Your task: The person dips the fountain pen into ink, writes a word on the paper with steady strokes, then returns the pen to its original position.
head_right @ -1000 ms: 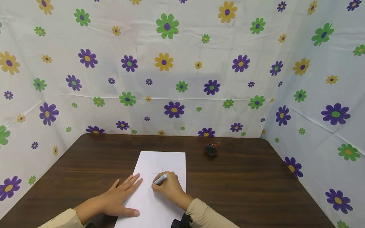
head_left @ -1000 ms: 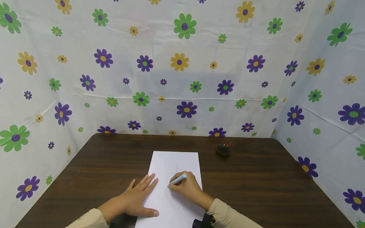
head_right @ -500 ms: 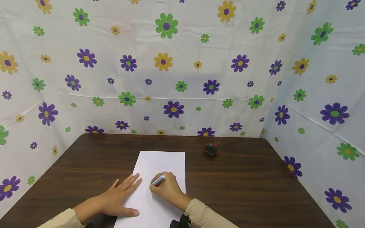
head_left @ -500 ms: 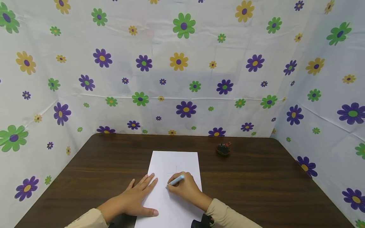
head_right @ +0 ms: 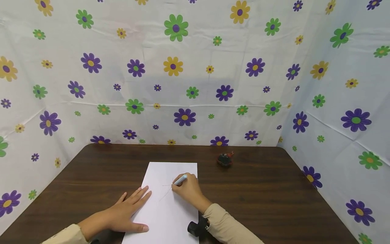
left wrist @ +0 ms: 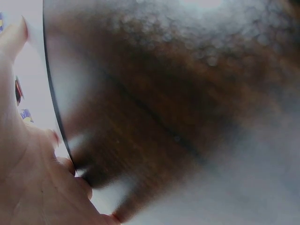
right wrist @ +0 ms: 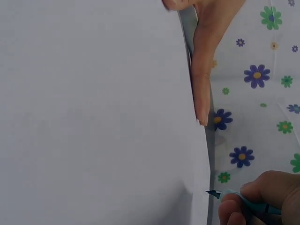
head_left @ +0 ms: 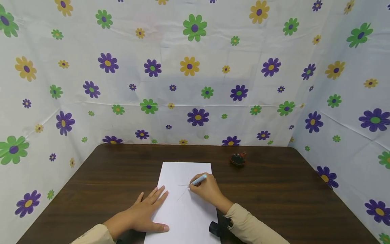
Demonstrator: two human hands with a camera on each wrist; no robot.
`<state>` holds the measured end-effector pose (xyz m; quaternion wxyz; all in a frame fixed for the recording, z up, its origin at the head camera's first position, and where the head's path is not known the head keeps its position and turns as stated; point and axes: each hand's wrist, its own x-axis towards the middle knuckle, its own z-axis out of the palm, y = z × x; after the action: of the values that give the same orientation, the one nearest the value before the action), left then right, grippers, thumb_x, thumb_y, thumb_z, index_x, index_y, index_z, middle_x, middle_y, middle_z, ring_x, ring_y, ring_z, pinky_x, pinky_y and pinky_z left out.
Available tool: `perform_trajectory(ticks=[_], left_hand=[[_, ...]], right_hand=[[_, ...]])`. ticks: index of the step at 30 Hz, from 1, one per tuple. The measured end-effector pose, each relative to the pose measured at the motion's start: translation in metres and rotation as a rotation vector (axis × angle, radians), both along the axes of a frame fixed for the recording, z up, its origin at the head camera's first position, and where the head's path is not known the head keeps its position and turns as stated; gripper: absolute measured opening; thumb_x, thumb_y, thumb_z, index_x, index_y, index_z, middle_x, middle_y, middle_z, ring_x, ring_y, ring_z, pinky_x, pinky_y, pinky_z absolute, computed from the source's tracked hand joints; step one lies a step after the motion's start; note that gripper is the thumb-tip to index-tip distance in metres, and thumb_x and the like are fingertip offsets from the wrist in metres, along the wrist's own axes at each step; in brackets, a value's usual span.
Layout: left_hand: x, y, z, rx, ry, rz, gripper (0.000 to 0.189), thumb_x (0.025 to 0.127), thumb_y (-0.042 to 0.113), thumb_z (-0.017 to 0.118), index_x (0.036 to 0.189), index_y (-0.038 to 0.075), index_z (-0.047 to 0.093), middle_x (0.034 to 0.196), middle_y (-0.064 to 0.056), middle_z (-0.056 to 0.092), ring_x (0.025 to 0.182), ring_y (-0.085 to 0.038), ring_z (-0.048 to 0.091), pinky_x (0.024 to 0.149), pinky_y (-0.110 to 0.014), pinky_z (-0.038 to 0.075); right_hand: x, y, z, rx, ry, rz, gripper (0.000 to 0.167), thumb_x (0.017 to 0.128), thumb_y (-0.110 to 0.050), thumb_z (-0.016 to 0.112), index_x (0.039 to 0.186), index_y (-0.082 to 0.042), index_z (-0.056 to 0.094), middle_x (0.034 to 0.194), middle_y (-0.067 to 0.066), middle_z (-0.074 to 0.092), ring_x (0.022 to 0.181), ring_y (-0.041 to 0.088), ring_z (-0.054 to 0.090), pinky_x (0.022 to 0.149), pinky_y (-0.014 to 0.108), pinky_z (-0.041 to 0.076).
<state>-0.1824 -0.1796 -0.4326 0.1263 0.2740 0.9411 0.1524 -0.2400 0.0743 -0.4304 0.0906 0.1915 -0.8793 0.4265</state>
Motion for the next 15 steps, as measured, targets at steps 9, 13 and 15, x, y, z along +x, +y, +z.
perform_trajectory(ticks=[9,13,15], left_hand=[[0.0012,0.0004,0.0021,0.007,0.000,-0.001,0.107,0.075,0.075,0.058,0.153,0.011,0.021,0.161,-0.013,0.010,0.145,-0.040,0.011,0.101,-0.077,0.005],[0.0013,0.0007,0.0028,0.006,-0.001,-0.002,0.107,0.075,0.075,0.058,0.153,0.010,0.021,0.161,-0.013,0.010,0.145,-0.040,0.010,0.101,-0.077,0.005],[0.0015,0.0015,0.0033,0.005,-0.003,-0.001,0.108,0.075,0.075,0.058,0.153,0.010,0.021,0.161,-0.014,0.010,0.145,-0.040,0.011,0.101,-0.077,0.006]], right_hand=[[-0.0031,0.0013,-0.0017,0.020,-0.025,-0.002,0.006,0.076,-0.008,0.073,0.071,-0.012,0.074,0.056,-0.009,0.062,0.049,0.000,0.046,0.045,0.017,0.038],[-0.0039,0.0008,-0.0023,0.021,-0.024,0.001,0.005,0.076,-0.009,0.073,0.071,-0.009,0.073,0.060,-0.008,0.064,0.051,0.000,0.046,0.045,0.017,0.039],[-0.0041,0.0012,-0.0023,0.023,-0.024,0.004,0.004,0.075,-0.008,0.073,0.071,-0.009,0.074,0.062,-0.007,0.065,0.052,0.000,0.047,0.046,0.017,0.039]])
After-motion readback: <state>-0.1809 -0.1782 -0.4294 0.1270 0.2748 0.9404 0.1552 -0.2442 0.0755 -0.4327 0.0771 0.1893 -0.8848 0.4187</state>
